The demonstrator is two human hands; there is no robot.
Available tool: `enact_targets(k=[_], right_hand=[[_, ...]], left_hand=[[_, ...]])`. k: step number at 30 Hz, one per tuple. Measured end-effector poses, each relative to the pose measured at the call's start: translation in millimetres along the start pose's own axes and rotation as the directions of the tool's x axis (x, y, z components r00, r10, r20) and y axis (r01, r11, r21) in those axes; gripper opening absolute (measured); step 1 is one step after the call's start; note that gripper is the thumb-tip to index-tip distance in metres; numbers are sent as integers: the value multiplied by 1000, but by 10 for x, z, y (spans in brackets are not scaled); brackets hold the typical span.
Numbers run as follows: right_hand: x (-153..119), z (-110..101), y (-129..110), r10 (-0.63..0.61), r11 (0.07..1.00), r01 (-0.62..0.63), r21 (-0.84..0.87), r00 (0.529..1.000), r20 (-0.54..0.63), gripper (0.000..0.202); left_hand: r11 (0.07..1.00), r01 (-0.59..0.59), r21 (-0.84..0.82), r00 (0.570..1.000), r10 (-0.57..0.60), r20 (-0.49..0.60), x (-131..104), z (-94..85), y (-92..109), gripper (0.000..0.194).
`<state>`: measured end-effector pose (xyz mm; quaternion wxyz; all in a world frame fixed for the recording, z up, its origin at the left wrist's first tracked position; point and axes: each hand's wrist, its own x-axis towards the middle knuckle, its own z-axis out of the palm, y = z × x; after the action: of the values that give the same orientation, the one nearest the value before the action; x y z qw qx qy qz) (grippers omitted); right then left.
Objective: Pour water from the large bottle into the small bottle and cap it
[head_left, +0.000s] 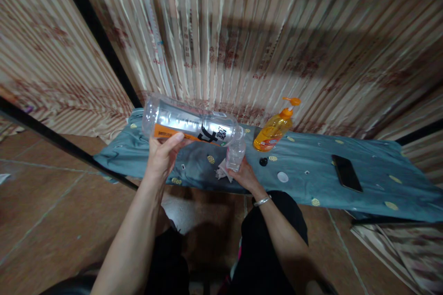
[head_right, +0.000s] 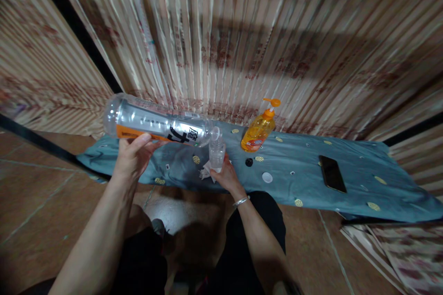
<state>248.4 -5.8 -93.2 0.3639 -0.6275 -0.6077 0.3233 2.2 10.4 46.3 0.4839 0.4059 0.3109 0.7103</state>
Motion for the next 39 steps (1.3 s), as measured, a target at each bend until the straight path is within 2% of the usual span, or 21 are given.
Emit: enact_targets(k=[8, 13, 21, 30, 39], right_hand=[[17, 28, 38, -57, 998, 57, 16, 998, -1, 76], [36, 42, 89, -50, 999, 50, 1, 999, -10, 76], [22, 38, 65, -47, 999, 47, -2, 999, -4, 76], [1, 13, 4, -28, 1000, 28, 1, 1000, 9, 77], [13, 19, 35, -67, 998, 67, -4, 998, -17, 73]], left_hand=[[1000, -1, 2, 1000, 1, -13, 4, -5, -6, 74], [1000, 9, -13, 999, -10, -39, 5, 0, 3, 80], [999, -13, 51, 1000, 13, 9, 19, -42, -26, 78], [999, -1, 45, 1000, 1, 10, 13, -12, -3, 78], [999, -19, 47, 1000, 19, 1, 8, 2, 2, 78]])
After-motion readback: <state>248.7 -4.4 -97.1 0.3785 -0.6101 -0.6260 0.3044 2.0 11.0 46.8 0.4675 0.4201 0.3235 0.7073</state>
